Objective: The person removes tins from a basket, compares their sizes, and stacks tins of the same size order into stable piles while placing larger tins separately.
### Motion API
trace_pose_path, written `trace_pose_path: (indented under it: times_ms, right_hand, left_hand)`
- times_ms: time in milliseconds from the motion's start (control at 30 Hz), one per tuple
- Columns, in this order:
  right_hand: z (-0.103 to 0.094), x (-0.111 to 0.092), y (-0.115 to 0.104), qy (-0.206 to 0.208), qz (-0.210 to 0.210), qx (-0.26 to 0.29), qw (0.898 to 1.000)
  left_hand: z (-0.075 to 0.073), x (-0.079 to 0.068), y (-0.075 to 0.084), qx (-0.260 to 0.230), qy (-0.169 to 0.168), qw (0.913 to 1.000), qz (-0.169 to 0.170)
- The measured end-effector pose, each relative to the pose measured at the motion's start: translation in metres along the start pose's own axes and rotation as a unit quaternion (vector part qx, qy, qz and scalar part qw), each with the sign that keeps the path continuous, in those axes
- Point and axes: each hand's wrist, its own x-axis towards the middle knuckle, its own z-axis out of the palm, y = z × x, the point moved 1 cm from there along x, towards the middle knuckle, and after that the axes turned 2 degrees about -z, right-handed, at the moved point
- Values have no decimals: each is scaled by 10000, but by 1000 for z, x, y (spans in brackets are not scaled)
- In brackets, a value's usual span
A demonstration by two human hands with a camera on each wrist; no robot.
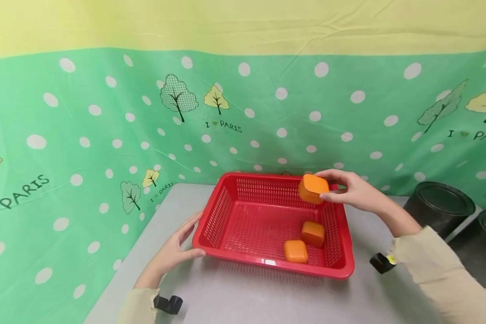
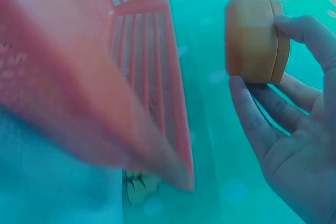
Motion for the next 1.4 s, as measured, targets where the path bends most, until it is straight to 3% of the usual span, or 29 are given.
trace_pose_path:
  times_ms: [200, 500, 900, 1167, 1400]
  right_hand:
    - [-18, -39, 10, 542, 245, -364, 9976]
    - [-33, -91, 41, 1062, 846, -1163, 9839]
    - [-24, -127, 87, 696, 1116, -1301, 9827]
    - [-12, -132, 112, 291, 1090, -1220, 9861]
    - [-13, -133, 119, 109, 1080, -1201, 9868]
  left_hand:
    - [-1, 1, 2, -11, -1, 10000, 46]
    - [0, 1, 0, 26, -1, 10000, 70]
    - [-1, 0, 1, -20, 8, 10000, -12]
    - [-2, -3, -1, 44, 1, 10000, 50]
    - [-1, 0, -1, 44, 19, 9999, 127]
